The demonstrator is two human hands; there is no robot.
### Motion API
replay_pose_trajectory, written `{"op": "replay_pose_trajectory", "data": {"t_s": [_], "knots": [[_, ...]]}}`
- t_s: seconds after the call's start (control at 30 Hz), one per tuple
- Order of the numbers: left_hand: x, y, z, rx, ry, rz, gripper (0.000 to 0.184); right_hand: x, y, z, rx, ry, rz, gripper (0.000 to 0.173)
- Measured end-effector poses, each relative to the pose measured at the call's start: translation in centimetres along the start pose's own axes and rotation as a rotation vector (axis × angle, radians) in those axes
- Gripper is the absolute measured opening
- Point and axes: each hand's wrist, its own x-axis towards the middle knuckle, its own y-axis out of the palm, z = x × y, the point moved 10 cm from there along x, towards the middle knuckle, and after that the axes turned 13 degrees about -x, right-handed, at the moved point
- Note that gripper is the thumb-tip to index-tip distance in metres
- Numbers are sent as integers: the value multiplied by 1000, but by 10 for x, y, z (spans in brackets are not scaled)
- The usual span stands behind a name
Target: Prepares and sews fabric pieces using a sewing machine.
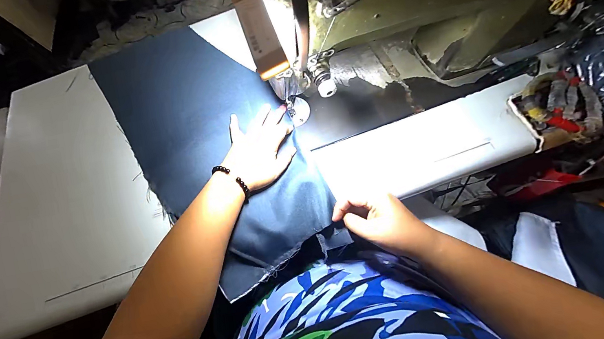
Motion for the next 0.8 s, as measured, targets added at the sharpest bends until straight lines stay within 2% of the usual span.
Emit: {"op": "replay_pose_trajectory", "data": {"t_s": [0.37,0.8], "knots": [[10,-3,5,11,49,2,53,7,0,-8,52,33,-34,21],[12,-4,6,19,38,24,53,11,1,-7,59,83,10,19]]}}
